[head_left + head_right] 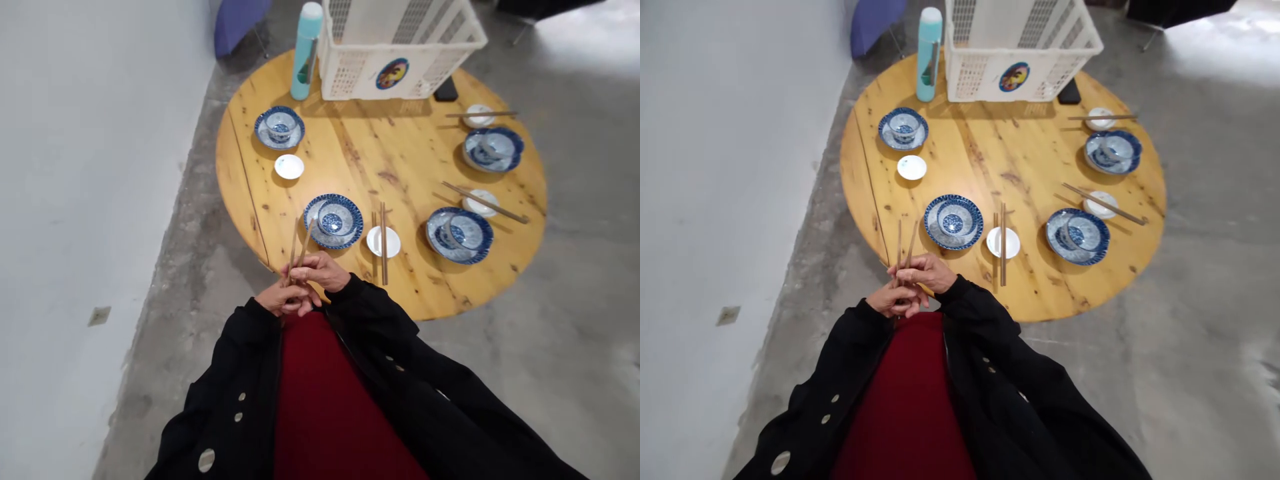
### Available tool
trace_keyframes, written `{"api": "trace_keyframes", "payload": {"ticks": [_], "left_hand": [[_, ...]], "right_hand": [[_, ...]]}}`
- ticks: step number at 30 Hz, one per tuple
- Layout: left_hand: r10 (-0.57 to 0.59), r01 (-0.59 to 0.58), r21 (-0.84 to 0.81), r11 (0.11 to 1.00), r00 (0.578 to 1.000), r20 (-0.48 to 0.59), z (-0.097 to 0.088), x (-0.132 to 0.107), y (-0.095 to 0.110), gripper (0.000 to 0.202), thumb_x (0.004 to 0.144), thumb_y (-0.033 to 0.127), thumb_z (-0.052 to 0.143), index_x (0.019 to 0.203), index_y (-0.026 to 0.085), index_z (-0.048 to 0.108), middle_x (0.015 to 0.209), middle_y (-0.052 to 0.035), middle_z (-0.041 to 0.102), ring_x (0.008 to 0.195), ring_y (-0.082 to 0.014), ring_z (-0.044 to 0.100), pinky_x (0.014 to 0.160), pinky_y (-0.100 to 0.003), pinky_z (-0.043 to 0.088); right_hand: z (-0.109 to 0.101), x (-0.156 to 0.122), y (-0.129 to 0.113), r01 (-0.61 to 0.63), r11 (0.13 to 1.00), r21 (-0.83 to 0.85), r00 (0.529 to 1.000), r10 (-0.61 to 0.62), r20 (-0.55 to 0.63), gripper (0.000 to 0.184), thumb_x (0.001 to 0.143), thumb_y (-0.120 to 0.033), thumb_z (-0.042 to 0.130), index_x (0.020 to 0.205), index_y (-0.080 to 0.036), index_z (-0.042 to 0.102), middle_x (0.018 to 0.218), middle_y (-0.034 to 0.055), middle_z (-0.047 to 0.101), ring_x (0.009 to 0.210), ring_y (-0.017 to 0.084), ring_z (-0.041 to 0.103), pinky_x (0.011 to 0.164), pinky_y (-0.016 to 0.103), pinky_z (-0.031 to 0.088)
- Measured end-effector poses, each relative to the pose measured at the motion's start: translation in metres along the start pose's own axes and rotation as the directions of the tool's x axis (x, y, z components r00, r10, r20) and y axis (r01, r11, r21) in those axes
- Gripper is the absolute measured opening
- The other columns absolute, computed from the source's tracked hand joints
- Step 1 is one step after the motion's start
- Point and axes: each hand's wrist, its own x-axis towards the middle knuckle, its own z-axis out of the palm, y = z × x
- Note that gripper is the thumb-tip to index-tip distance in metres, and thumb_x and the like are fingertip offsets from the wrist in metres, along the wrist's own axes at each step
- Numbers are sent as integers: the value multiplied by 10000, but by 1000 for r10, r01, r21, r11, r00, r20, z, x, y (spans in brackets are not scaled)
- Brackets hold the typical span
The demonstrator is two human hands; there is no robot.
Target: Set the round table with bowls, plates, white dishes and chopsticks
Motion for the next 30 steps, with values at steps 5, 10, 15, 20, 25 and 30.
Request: {"api": "trace_keyframes", "payload": {"ticks": [5, 10, 15, 20, 25, 30], "left_hand": [[-8, 6, 27, 1000, 997, 81, -16, -29, -4, 512, 754, 529, 683, 958, 61, 723, 524, -52, 622, 303, -11, 196, 350, -207, 56], [216, -183, 120, 976, 897, -385, -24, -54, -11, 508, 802, 582, 657, 915, 88, 686, 569, -28, 619, 330, -20, 276, 357, -201, 166], [460, -157, 465, 871, 592, -662, -44, -75, -31, 455, 851, 484, 620, 1143, 140, 669, 1055, -113, 712, 940, -194, 671, 870, -324, 528], [481, -52, 506, 861, 402, -779, -73, -91, -50, 445, 863, 453, 576, 1202, 173, 643, 1298, -142, 636, 1225, -259, 603, 1081, -418, 441], [364, -79, 367, 927, 429, -826, -84, -94, -49, 454, 849, 499, 565, 1107, 140, 665, 1120, -153, 727, 1051, -261, 693, 993, -418, 499], [320, -76, 322, 944, 457, -830, -98, -95, -31, 481, 843, 507, 572, 1117, 121, 659, 1100, -154, 733, 990, -235, 709, 909, -366, 521]], "right_hand": [[36, 23, -17, -69, 996, -60, 973, 80, 215, 345, 747, -409, 760, 918, -110, 741, 608, -7, 638, 529, 100, 575, 496, 192, 459], [56, 56, -14, -84, 982, -168, 989, 103, 109, 305, 787, -437, 681, 840, -137, 683, 522, -44, 570, 361, 71, 450, 356, 189, 346], [41, 83, -12, 108, 944, -310, 959, -182, -219, 318, 793, -466, 667, 723, -156, 655, 495, -15, 579, 438, 121, 542, 452, 237, 446], [2, 96, -22, 100, 763, -638, 648, -536, -540, 298, 879, -461, 597, 795, -182, 662, 580, -3, 630, 529, 160, 633, 583, 284, 520], [-29, 119, -16, -29, 627, -779, 543, -645, -539, 274, 914, -441, 568, 832, -189, 636, 633, 3, 643, 608, 177, 672, 642, 299, 535], [-36, 142, -2, -107, 608, -786, 596, -594, -541, 262, 933, -414, 552, 872, -177, 646, 655, 20, 663, 623, 177, 667, 662, 305, 531]]}}
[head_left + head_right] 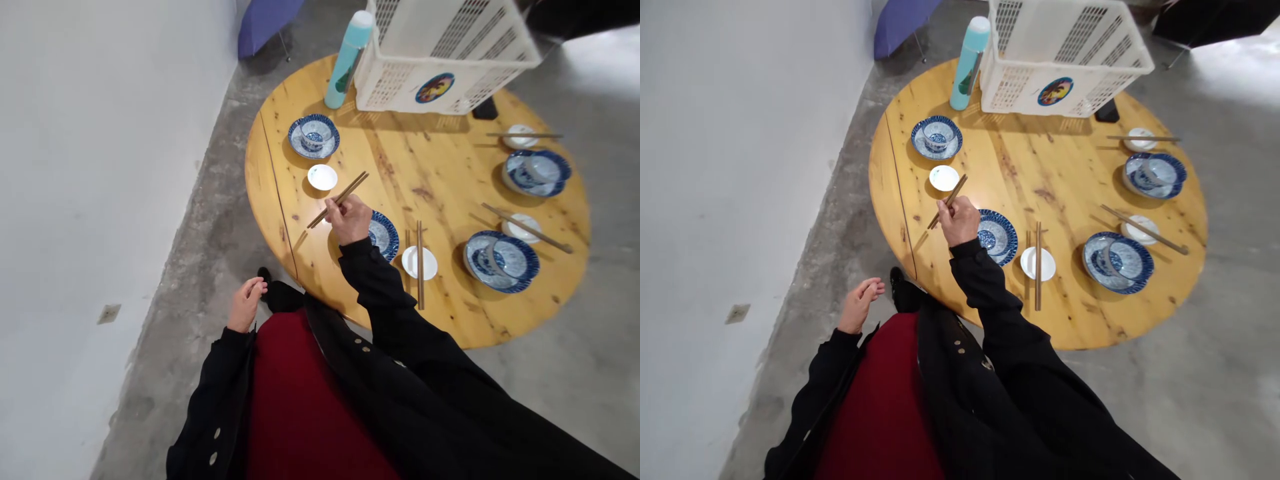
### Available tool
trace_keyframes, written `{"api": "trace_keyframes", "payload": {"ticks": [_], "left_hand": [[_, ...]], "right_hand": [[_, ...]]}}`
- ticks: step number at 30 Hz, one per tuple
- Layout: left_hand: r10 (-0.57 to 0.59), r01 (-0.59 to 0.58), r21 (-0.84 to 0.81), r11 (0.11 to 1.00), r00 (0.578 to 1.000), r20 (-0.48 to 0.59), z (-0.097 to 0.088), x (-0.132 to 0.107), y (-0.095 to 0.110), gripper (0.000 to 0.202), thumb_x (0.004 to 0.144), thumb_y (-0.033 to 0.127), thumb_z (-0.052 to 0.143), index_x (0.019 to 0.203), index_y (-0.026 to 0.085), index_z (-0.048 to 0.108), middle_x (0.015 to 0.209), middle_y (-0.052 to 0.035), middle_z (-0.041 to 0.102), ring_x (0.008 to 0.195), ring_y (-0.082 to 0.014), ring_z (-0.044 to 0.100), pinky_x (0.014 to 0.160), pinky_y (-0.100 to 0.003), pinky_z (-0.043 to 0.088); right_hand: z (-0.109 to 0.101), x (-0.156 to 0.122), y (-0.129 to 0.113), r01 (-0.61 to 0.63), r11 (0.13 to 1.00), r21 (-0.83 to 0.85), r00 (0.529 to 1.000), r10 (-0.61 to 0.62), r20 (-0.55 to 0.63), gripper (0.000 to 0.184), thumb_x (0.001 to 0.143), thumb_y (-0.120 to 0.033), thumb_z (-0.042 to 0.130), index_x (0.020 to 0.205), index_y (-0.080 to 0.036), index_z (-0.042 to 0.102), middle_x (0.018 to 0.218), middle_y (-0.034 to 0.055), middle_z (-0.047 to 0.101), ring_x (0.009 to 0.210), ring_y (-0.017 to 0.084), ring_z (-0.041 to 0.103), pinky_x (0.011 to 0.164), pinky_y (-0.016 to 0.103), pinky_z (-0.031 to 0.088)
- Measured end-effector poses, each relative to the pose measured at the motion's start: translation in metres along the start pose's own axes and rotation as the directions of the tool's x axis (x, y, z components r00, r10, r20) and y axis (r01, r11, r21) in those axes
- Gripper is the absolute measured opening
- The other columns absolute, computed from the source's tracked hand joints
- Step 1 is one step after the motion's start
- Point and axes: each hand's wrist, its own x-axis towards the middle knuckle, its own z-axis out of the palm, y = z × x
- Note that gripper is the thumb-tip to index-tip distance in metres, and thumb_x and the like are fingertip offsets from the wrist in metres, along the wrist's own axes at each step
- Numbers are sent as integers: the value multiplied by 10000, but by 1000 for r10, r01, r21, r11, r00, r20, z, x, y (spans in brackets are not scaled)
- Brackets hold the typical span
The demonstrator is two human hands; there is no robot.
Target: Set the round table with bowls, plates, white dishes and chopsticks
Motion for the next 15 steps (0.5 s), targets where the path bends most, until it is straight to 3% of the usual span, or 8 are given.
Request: {"api": "trace_keyframes", "payload": {"ticks": [8, 15], "left_hand": [[-17, 11, 91, 996, 998, 60, -33, 63, 35, 477, 834, 529, 581, 1079, 128, 658, 1060, -147, 741, 954, -231, 719, 877, -358, 531], [-16, -55, 259, 964, 965, 263, -50, 121, 78, 471, 833, 544, 582, 1071, 147, 672, 1036, -127, 750, 968, -241, 718, 914, -373, 536]], "right_hand": [[24, 0, -7, -87, 992, -93, 992, 94, 84, 251, 949, -393, 540, 898, -176, 656, 829, 83, 691, 700, 179, 668, 620, 274, 494], [34, 9, -15, -166, 980, -107, 986, 168, 13, 314, 964, -410, 490, 851, -176, 667, 845, 104, 678, 733, 189, 654, 610, 275, 488]]}}
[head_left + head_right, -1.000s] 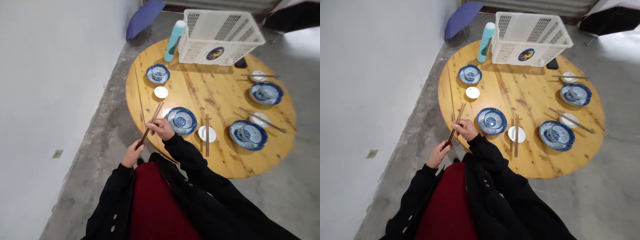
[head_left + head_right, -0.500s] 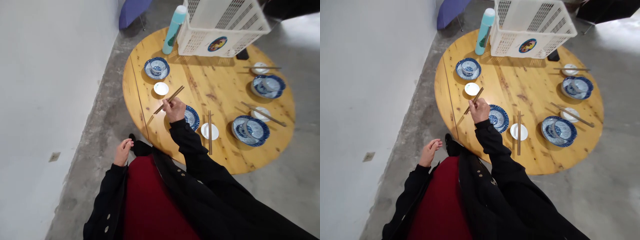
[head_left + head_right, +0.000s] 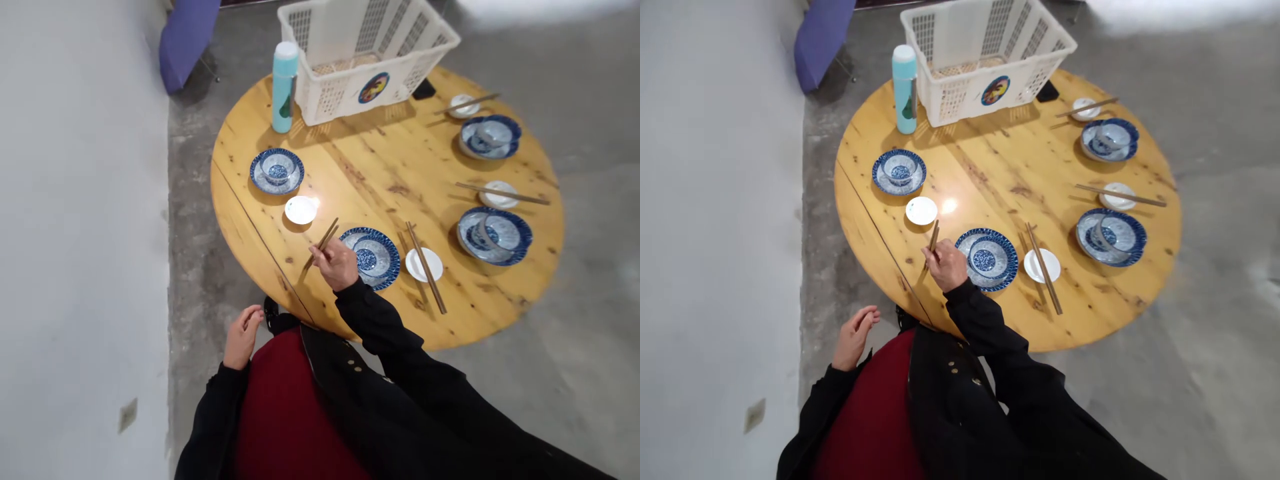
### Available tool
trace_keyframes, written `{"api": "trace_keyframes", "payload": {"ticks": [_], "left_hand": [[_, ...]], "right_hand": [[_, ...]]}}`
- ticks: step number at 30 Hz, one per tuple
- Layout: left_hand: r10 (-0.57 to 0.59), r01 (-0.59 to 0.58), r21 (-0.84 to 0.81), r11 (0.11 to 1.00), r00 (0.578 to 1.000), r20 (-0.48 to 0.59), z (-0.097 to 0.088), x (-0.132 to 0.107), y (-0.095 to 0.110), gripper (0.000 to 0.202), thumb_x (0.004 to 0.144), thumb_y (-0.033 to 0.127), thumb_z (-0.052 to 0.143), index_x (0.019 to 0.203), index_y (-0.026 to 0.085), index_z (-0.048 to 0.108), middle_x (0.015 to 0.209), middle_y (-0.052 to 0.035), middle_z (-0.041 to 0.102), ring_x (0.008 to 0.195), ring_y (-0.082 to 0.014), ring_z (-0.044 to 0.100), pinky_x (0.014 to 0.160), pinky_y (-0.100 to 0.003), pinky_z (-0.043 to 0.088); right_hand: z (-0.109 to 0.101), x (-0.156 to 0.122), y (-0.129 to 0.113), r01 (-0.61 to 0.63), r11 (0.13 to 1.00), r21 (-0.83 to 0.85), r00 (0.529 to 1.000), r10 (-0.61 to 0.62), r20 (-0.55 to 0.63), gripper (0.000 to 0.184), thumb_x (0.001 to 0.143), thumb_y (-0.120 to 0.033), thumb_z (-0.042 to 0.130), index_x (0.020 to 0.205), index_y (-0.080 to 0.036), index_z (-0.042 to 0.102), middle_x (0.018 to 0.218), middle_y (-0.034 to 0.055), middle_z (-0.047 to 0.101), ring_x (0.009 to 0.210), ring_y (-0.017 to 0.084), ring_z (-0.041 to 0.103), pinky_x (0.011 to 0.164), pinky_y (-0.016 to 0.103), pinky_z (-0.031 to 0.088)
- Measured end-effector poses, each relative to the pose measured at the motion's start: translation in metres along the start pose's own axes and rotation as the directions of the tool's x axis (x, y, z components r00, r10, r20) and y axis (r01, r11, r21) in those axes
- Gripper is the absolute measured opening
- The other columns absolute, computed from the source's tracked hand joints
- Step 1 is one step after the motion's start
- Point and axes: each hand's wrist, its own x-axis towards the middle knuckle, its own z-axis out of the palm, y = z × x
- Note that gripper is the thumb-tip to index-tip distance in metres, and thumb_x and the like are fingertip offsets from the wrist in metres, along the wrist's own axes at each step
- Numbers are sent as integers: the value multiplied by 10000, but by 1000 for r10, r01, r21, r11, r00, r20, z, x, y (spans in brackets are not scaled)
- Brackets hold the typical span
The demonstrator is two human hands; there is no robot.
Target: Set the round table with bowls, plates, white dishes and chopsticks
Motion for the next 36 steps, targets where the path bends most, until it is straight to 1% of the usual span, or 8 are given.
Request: {"api": "trace_keyframes", "payload": {"ticks": [7, 16, 19, 22, 25, 28, 33, 36], "left_hand": [[248, -284, 178, 942, 948, 202, 0, 40, 42, 366, 899, 484, 541, 1027, 196, 727, 1034, -85, 737, 948, -213, 692, 883, -322, 526], [387, -526, 223, 821, 799, 461, 45, 89, 102, 397, 896, 407, 547, 1185, 175, 689, 1109, -121, 694, 977, -215, 657, 854, -313, 519], [426, -604, 207, 770, 727, 538, 52, 99, 114, 387, 924, 380, 515, 1194, 166, 693, 1106, -126, 692, 1012, -221, 645, 903, -325, 500], [425, -643, 205, 738, 679, 599, 50, 108, 125, 366, 944, 380, 488, 1113, 161, 727, 997, -105, 696, 937, -208, 643, 875, -314, 482], [389, -640, 212, 739, 662, 641, 43, 120, 134, 363, 935, 427, 506, 901, 157, 746, 816, -65, 642, 781, -176, 598, 764, -284, 462], [281, -547, 173, 819, 644, 712, 37, 135, 137, 424, 908, 502, 533, 747, 153, 713, 743, -37, 604, 703, -147, 543, 684, -255, 436], [94, -277, 127, 952, 664, 742, 22, 168, 136, 496, 802, 603, 623, 844, 127, 758, 691, -12, 613, 623, -118, 480, 595, -232, 402], [54, -225, 121, 967, 643, 764, 10, 193, 138, 509, 765, 605, 663, 847, 115, 772, 650, -10, 595, 604, -114, 468, 580, -235, 390]], "right_hand": [[-1, 12, 7, -117, 992, 45, 993, 118, -12, 321, 961, -423, 489, 827, -179, 650, 790, 82, 663, 667, 172, 645, 597, 265, 471], [-5, -2, -7, -157, 973, 169, 979, 176, -102, 344, 949, -456, 494, 838, -183, 671, 861, 121, 688, 740, 206, 667, 635, 296, 506], [-12, -2, -18, -230, 920, 316, 961, 266, -75, 355, 924, -494, 535, 766, -201, 658, 707, 76, 673, 631, 189, 652, 612, 297, 514], [-18, 3, -26, -307, 809, 502, 937, 349, 9, 427, 853, -573, 619, 640, -203, 617, 574, 49, 638, 508, 171, 612, 543, 296, 511], [-17, 15, -29, -367, 634, 681, 905, 413, 104, 488, 738, -640, 712, 585, -193, 593, 517, 42, 630, 443, 161, 587, 468, 283, 495], [-6, 31, -28, -405, 510, 759, 880, 443, 172, 490, 658, -629, 781, 591, -177, 603, 471, 20, 606, 399, 139, 553, 421, 260, 469], [26, 60, -24, -496, 402, 769, 813, 526, 250, 477, 568, -575, 850, 601, -165, 609, 433, -12, 570, 361, 97, 488, 393, 233, 434], [48, 75, -22, -528, 351, 773, 769, 585, 259, 485, 557, -584, 847, 606, -169, 600, 421, -21, 558, 353, 88, 465, 381, 225, 412]]}}
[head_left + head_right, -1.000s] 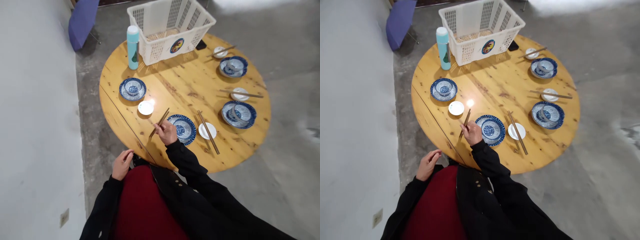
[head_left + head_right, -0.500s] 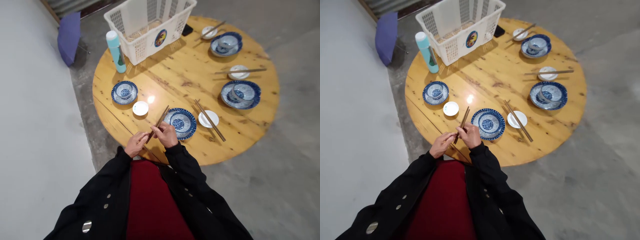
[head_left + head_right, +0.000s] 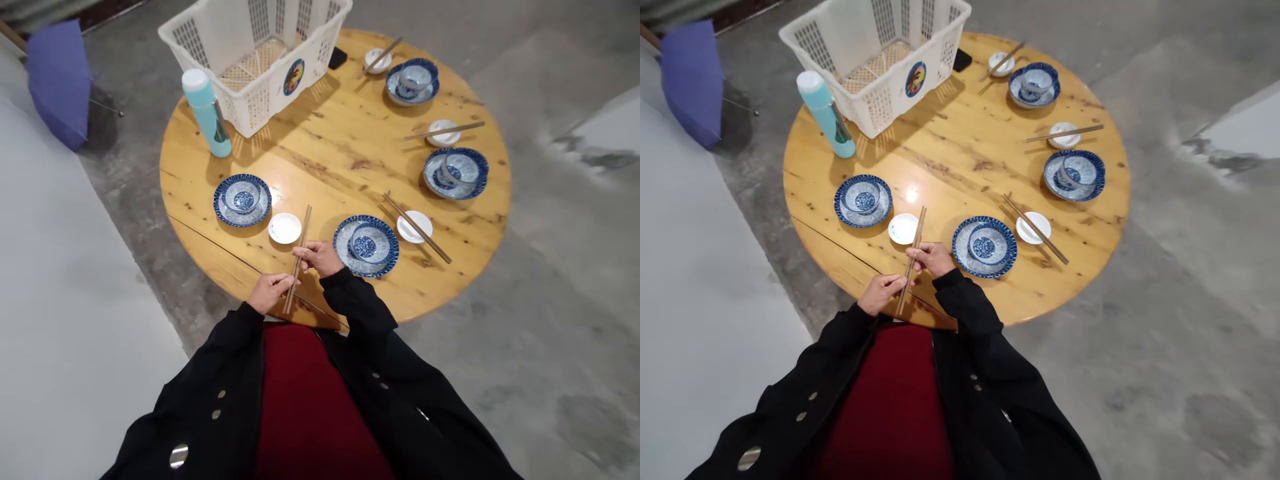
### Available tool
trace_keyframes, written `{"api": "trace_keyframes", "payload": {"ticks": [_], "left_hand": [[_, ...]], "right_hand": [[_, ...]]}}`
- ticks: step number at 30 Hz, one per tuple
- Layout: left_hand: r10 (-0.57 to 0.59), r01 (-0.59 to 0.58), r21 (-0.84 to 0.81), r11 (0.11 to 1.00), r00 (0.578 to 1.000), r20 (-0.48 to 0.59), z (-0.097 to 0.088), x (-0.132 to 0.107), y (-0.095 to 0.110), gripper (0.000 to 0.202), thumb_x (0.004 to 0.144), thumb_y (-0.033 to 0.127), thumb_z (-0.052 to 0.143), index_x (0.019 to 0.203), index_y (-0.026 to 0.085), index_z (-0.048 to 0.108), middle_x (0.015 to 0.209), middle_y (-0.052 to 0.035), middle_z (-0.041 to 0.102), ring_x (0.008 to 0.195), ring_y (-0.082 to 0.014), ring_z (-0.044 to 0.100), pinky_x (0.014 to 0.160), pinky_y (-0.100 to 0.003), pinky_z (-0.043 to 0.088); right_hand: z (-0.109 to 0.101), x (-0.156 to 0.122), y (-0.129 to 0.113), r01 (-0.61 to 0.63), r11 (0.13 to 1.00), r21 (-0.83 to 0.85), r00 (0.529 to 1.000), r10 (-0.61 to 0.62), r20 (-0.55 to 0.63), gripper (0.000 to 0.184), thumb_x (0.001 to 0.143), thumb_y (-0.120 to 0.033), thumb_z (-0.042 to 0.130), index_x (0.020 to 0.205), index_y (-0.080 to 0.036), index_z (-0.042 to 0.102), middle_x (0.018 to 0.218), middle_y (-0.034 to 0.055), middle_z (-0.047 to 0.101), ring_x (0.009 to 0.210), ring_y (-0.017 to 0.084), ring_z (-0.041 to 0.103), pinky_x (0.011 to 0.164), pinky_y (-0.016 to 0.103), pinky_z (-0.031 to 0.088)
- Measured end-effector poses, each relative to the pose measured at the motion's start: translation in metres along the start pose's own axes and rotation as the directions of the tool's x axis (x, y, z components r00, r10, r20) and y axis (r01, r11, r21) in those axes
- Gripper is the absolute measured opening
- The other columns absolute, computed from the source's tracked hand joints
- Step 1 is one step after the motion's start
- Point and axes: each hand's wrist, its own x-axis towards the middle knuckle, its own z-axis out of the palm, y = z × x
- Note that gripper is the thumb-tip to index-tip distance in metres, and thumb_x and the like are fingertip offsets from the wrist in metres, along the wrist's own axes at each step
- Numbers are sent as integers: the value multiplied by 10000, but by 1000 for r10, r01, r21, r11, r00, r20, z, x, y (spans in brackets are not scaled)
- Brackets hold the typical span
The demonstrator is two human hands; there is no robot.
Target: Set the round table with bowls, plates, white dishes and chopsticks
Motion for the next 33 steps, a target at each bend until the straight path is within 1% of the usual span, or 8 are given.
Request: {"api": "trace_keyframes", "payload": {"ticks": [5, 11, 18, 21, 25, 27, 29, 33], "left_hand": [[-3, 9, -76, 997, 996, 85, -37, 15, -9, 547, 728, 629, 696, 833, 98, 770, 611, -6, 570, 575, -103, 455, 570, -238, 368], [-66, 98, -129, 987, 971, 231, -67, 28, -17, 620, 733, 686, 684, 882, 87, 745, 728, -71, 678, 580, -106, 514, 558, -239, 386], [-112, 226, -165, 960, 852, 512, -86, 38, -31, 553, 730, 652, 714, 842, 115, 645, 707, -57, 697, 546, -100, 571, 527, -219, 387], [-111, 236, -175, 956, 842, 529, -86, 47, -34, 479, 778, 597, 692, 809, 129, 596, 659, -34, 677, 506, -90, 563, 492, -207, 358], [-116, 217, -178, 960, 884, 453, -82, 62, -35, 330, 884, 445, 621, 784, 133, 578, 631, -20, 666, 476, -78, 547, 470, -197, 335], [-134, 220, -169, 961, 901, 413, -80, 69, -36, 276, 912, 366, 594, 769, 130, 575, 616, -21, 664, 462, -77, 539, 467, -197, 332], [-153, 233, -169, 958, 909, 387, -78, 75, -37, 251, 921, 313, 587, 754, 127, 573, 601, -24, 663, 450, -74, 533, 478, -196, 345], [-170, 252, -186, 950, 914, 369, -77, 80, -40, 241, 923, 280, 595, 743, 122, 577, 590, -27, 663, 448, -72, 530, 515, -199, 386]], "right_hand": [[23, 24, 9, -38, 999, 23, 996, 40, -79, 489, 526, -574, 860, 640, -157, 632, 425, -30, 553, 358, 77, 449, 383, 216, 392], [33, 39, 16, -20, 996, 83, 974, 38, -224, 553, 495, -634, 852, 672, -147, 657, 424, -32, 538, 369, 75, 433, 387, 224, 392], [33, 51, 26, -4, 997, 77, 931, 32, -365, 569, 501, -646, 856, 707, -155, 655, 437, -39, 535, 389, 79, 454, 389, 218, 395], [40, 57, 25, -5, 1000, 19, 919, 12, -394, 544, 550, -657, 821, 690, -167, 631, 434, -50, 522, 377, 75, 443, 389, 211, 374], [56, 58, 23, -91, 971, -221, 901, -14, -433, 477, 685, -624, 740, 602, -191, 557, 440, -33, 531, 397, 99, 476, 440, 231, 400], [64, 57, 20, -193, 882, -429, 876, -41, -480, 424, 785, -557, 679, 604, -193, 558, 444, -22, 539, 446, 130, 533, 496, 243, 422], [68, 58, 16, -305, 711, -633, 853, -91, -513, 361, 850, -480, 636, 651, -179, 614, 519, 13, 610, 581, 177, 628, 601, 264, 458], [71, 66, 5, -442, 399, -803, 843, -121, -524, 320, 901, -428, 600, 907, -139, 738, 897, 108, 757, 922, 257, 700, 801, 309, 474]]}}
